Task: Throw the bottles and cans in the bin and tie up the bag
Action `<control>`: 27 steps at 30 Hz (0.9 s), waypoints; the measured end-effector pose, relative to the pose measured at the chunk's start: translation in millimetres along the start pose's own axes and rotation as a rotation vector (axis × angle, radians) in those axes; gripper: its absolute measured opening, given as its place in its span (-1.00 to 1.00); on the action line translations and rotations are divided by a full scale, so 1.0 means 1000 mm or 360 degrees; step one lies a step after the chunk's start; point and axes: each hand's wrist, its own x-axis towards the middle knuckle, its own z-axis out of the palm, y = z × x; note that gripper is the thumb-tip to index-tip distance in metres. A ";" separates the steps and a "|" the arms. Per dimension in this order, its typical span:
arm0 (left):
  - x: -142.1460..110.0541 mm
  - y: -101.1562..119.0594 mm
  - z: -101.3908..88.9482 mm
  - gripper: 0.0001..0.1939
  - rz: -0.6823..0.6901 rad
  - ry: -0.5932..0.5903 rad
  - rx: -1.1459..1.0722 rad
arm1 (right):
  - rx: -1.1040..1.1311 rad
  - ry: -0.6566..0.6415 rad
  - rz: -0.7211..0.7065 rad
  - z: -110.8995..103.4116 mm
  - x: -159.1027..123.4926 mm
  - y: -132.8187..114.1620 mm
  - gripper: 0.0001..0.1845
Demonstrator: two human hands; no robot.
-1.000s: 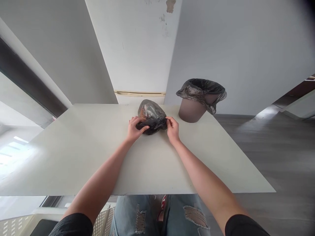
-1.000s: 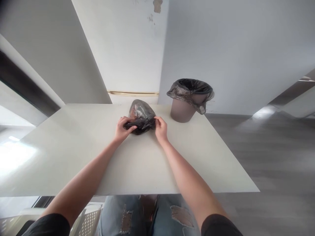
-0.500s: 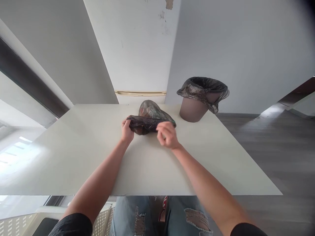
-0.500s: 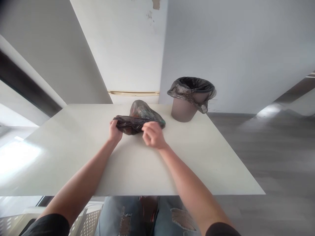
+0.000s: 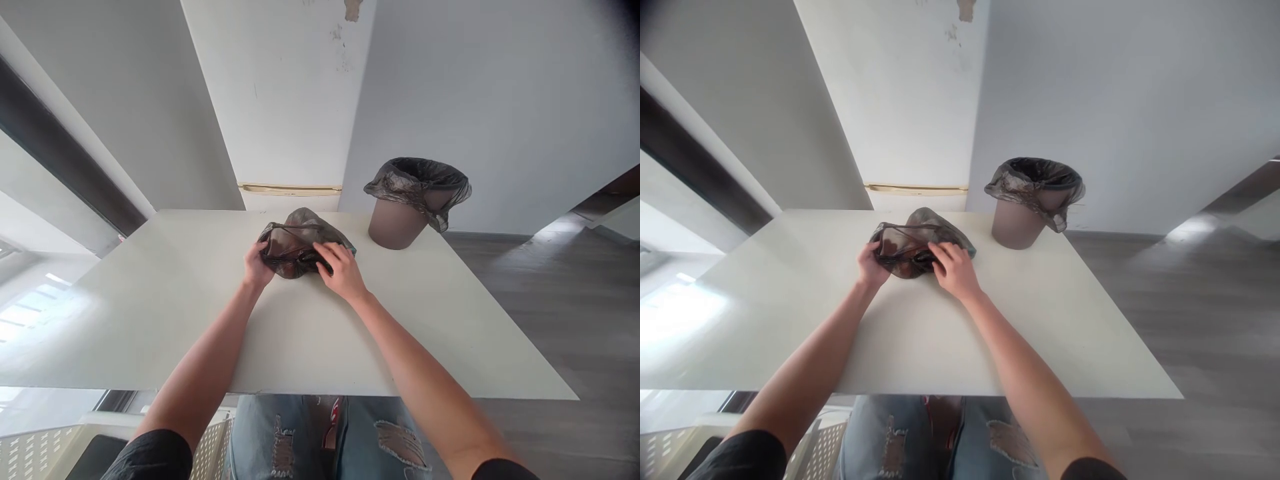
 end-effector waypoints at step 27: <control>0.030 -0.007 -0.033 -0.81 0.0325 0.0215 0.0175 | 0.0488 -0.0107 0.0172 0.002 -0.005 -0.030 -0.75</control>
